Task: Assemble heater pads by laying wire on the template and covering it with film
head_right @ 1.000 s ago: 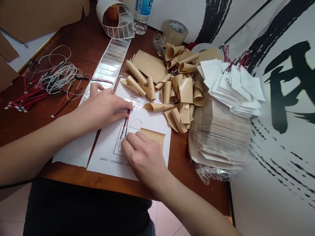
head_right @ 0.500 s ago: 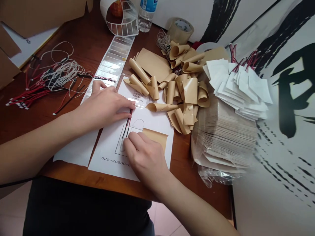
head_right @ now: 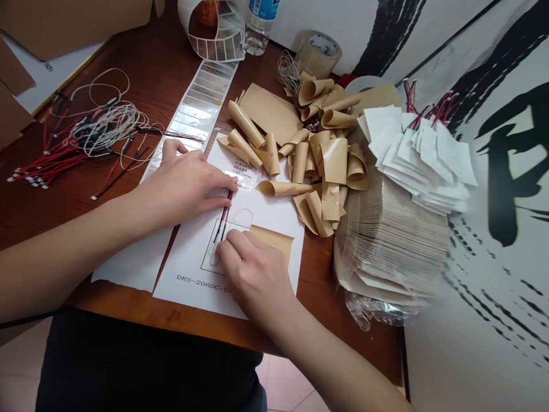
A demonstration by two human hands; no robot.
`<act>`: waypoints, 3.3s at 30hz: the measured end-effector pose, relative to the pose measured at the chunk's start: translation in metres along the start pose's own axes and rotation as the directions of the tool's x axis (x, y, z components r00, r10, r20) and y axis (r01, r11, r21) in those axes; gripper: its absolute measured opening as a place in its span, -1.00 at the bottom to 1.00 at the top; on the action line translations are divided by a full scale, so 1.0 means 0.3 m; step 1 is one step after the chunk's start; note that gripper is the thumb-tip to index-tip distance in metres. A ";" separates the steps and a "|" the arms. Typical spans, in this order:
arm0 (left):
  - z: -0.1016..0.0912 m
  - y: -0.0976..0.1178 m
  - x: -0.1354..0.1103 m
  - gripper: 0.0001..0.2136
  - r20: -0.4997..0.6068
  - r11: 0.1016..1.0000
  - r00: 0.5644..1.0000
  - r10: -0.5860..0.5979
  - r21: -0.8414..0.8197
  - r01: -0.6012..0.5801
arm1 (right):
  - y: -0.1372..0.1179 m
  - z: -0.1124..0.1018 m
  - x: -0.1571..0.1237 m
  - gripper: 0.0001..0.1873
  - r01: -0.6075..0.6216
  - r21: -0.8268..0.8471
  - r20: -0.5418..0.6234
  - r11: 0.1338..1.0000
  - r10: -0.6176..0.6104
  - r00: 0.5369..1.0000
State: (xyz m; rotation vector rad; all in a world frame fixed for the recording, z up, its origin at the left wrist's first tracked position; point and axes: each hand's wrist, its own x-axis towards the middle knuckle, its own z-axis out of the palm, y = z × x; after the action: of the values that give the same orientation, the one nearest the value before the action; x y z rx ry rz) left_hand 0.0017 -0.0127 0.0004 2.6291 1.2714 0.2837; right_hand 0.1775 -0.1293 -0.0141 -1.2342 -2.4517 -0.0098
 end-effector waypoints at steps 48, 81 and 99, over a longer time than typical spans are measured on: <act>-0.024 0.006 -0.002 -0.64 0.144 0.997 0.990 -0.010 -0.073 0.020 | -0.010 -0.055 -0.009 -0.74 -0.020 -0.061 0.107 0.998 0.026 0.994; -0.026 -0.017 0.010 -0.74 0.133 0.989 0.991 -0.008 -0.145 0.027 | 0.078 -0.003 0.021 -0.59 -0.279 0.089 -0.016 0.956 0.281 0.960; -0.021 -0.020 0.007 -0.69 0.110 0.991 0.994 0.017 -0.132 -0.002 | 0.105 0.006 0.062 -0.76 -0.271 0.157 0.055 0.950 0.266 0.963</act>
State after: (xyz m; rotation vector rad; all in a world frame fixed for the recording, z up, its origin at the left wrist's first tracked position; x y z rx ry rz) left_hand -0.0030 -0.0067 0.0051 2.5036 1.1635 0.2115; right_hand 0.1912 -0.0955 -0.0145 -1.4912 -2.2392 0.2828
